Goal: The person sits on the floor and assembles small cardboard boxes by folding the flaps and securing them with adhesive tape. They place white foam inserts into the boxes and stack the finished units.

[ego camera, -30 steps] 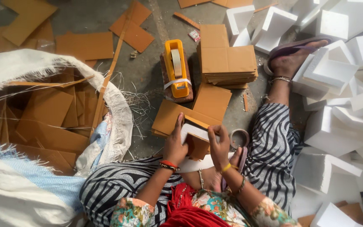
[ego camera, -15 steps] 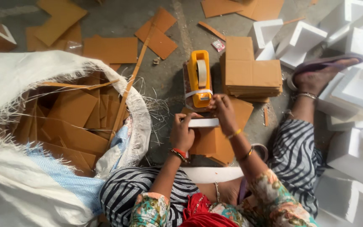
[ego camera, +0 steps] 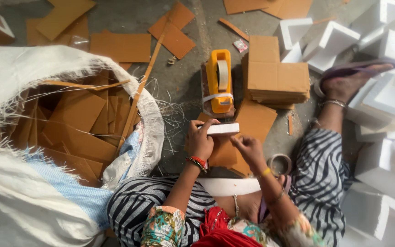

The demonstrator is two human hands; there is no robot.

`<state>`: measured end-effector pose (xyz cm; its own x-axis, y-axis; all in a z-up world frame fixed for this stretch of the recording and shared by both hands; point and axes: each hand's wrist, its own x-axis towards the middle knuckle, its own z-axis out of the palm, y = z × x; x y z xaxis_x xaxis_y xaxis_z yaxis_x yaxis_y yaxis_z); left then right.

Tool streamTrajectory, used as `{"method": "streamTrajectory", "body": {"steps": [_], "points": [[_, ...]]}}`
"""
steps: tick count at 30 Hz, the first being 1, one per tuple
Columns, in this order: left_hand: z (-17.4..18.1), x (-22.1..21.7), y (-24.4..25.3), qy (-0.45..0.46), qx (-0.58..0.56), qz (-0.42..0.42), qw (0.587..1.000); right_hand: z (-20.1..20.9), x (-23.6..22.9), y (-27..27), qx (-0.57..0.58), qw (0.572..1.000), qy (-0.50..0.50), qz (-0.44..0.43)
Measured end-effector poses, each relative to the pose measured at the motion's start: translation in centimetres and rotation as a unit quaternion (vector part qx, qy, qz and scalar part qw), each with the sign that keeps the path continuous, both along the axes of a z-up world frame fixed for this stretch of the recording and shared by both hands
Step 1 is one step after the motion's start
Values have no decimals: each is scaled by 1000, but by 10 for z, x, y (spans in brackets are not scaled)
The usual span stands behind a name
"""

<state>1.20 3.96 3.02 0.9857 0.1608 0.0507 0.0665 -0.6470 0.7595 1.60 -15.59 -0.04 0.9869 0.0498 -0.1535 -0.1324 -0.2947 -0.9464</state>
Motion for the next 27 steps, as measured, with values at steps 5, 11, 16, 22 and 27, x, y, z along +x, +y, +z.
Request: {"method": "streamTrajectory", "body": {"steps": [5, 11, 16, 22, 27], "points": [[2, -3, 3, -4, 19, -19, 1000, -13, 22, -13, -385, 908, -155, 58], [-7, -13, -2, 3, 10, -15, 1000, -3, 62, -15, 113, 961, -70, 243], [-6, -7, 3, 9, 3, -25, 1000, -36, 126, 4, 58, 977, 160, 127], [-2, -11, -7, -22, -22, -23, 999, -52, 110, -30, -38, 972, 139, 183], [10, -37, -22, -180, -41, -120, 976, -59, 47, -76, 85, 970, 176, 146]]}}
